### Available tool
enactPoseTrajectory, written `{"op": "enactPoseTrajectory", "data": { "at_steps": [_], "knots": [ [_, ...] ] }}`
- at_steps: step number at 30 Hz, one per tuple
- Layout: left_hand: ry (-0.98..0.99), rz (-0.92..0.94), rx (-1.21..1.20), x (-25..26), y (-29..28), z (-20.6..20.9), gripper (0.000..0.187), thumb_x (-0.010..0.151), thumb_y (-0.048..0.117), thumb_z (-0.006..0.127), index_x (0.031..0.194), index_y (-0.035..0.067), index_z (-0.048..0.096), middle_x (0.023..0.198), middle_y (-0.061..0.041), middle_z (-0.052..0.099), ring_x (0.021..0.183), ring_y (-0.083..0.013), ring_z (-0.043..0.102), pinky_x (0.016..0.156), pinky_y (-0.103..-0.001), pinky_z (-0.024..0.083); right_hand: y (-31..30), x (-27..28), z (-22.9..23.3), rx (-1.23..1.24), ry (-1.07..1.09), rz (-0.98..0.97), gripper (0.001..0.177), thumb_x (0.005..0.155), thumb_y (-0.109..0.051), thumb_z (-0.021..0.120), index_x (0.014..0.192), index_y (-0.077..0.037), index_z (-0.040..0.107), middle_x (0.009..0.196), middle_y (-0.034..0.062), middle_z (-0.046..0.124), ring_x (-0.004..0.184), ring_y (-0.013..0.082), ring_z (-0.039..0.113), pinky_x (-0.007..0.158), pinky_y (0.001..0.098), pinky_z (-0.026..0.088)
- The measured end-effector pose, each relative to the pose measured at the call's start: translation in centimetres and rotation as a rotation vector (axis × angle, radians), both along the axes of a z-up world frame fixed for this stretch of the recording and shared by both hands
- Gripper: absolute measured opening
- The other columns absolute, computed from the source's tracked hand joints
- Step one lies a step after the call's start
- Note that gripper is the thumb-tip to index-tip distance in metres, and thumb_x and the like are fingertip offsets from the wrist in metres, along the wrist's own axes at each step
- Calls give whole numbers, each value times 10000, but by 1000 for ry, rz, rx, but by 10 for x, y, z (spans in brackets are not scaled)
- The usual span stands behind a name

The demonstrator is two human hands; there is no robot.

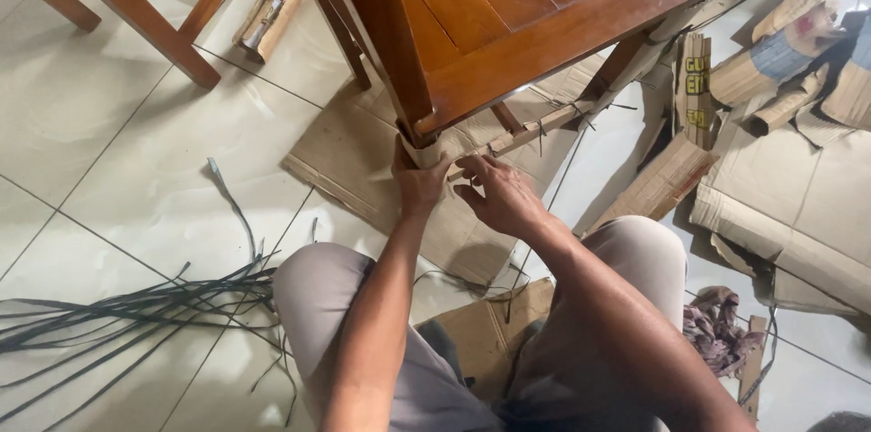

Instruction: Wrap a wooden chair leg with cardboard and secure it with plastic ties

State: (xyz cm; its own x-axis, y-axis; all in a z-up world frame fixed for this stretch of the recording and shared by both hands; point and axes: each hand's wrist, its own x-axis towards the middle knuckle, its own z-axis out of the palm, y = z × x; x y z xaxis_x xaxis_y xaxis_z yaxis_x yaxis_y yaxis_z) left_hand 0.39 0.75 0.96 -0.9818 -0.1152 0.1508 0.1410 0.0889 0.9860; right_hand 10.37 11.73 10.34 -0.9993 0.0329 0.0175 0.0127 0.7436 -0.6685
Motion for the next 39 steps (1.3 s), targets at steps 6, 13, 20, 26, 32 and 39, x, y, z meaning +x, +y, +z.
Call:
{"op": "enactPoseTrajectory", "data": {
  "at_steps": [6, 13, 20, 26, 32, 39],
  "knots": [
    [-93, -1, 270, 16, 1, 4, 672, 598, -166, 784, 1219, 50, 647, 1107, -173, 715, 1082, -276, 689, 887, -444, 577, -18, 2, 6, -45, 141, -25, 581, 902, -215, 725, 1423, -72, 511, 1204, 184, 652, 1061, 361, 711, 832, 532, 598],
    [-640, 106, 1476, -3, 1, 10, 53, 911, 152, 746, 917, 105, 721, 908, -110, 776, 731, -236, 728, 665, -383, 584, -26, -10, -7, -129, 304, 16, 556, 924, -240, 712, 1420, -61, 537, 1247, 218, 606, 1153, 479, 620, 931, 592, 539],
    [-156, -78, 629, -24, 8, -70, 784, 567, -289, 658, 1245, 99, 589, 1062, -160, 704, 934, -285, 698, 711, -413, 628, -13, -16, -29, -274, 321, 56, 498, 957, -213, 676, 1442, -153, 581, 1311, 136, 641, 1241, 403, 605, 1021, 547, 501],
    [-85, 54, 249, 20, 18, -37, 876, 536, -73, 891, 1344, 32, 569, 1205, -246, 679, 1147, -372, 670, 993, -538, 508, -3, -2, 1, -385, 167, 0, 404, 904, -84, 640, 1307, -86, 675, 1188, 208, 702, 1172, 415, 657, 955, 554, 546],
    [-347, 62, 974, 73, 29, 26, 545, 631, -125, 766, 1084, 139, 617, 1095, -41, 664, 947, -200, 661, 897, -355, 566, 12, 2, 0, -237, -3, -162, 228, 842, -149, 667, 1019, -67, 785, 924, 156, 776, 992, 371, 727, 852, 516, 582],
    [-243, -11, 904, 83, 26, 48, 536, 599, -116, 800, 1019, 133, 578, 1009, -8, 638, 908, -166, 605, 886, -366, 578, 14, 10, 9, -199, 65, -153, 194, 832, -125, 648, 957, -53, 778, 907, 175, 761, 959, 406, 718, 797, 539, 568]
  ]
}}
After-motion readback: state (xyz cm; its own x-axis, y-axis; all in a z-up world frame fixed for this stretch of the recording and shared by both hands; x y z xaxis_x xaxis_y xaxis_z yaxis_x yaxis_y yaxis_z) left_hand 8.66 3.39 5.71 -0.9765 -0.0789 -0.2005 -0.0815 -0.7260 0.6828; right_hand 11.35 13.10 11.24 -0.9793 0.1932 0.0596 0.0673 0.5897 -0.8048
